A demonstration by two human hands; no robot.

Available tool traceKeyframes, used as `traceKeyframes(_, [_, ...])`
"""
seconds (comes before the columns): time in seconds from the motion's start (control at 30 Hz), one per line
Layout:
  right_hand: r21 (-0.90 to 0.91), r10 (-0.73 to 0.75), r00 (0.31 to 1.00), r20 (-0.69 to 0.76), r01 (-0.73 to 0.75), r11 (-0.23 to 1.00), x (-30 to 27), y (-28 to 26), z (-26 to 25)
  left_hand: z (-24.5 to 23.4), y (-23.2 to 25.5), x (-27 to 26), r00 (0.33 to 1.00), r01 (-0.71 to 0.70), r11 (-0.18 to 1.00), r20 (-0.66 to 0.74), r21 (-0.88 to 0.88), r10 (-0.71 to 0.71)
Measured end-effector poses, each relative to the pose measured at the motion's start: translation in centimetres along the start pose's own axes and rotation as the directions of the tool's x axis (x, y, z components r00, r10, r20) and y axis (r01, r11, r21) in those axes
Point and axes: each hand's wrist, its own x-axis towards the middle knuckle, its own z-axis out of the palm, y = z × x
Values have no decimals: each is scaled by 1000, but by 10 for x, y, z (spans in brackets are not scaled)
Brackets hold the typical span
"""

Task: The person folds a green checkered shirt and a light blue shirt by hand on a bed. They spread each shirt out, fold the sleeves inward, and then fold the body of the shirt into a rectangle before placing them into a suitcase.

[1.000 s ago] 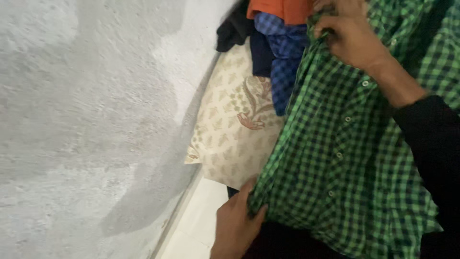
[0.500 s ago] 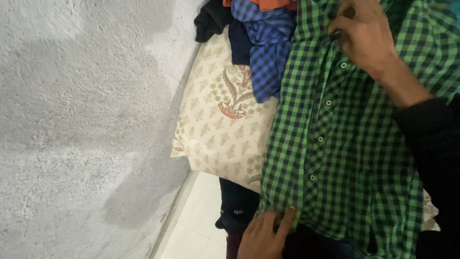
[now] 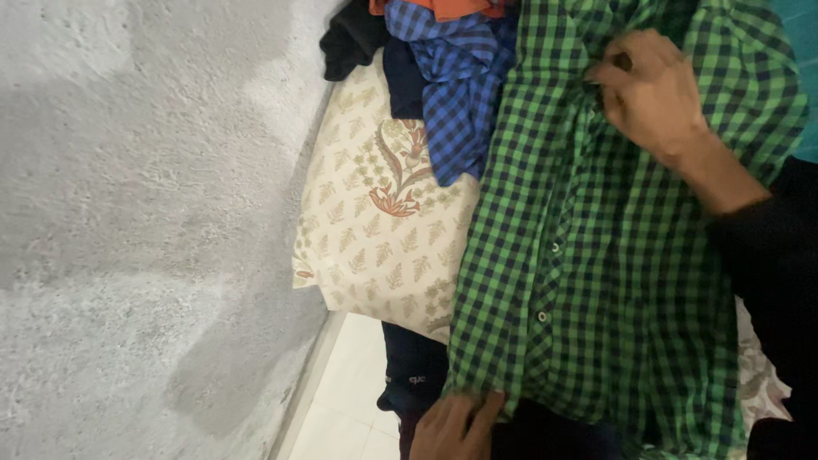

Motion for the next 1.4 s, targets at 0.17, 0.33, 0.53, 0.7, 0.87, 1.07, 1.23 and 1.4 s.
traceKeyframes(0.17, [-12, -2, 1000, 22, 2, 1000, -7, -3, -7, 20, 8, -8, 993, 2, 999, 115, -37, 2])
traceKeyframes(0.33, [-90, -54, 991, 119, 65, 994, -14, -12, -21, 6, 4, 13, 966, -24, 998, 257, -55, 37])
traceKeyframes(0.53, [217, 142, 988, -54, -127, 968, 2, -20, -39, -27, -2, 48, 979, 109, 993, 176, -41, -100])
traceKeyframes(0.7, [266, 195, 978, -81, -167, 949, 64, -51, -36, -45, -1, 123, 999, 17, 991, 26, 133, -21])
traceKeyframes(0.87, [30, -5, 984, 179, 0, 1000, 116, -48, 9, -26, -2, 164, 989, -33, 979, 151, 200, 3])
traceKeyframes(1.07, [231, 169, 976, 138, -198, 953, 115, 3, 34, -11, -15, 144, 982, -54, 976, 189, 209, 14])
traceKeyframes(1.23, [188, 194, 974, 116, -213, 959, 114, 9, 49, 0, -20, 143, 981, -50, 978, 195, 202, 9])
traceKeyframes(1.4, [152, 186, 978, 97, -200, 968, 116, 3, 44, -2, -22, 139, 983, -69, 973, 179, 221, 30])
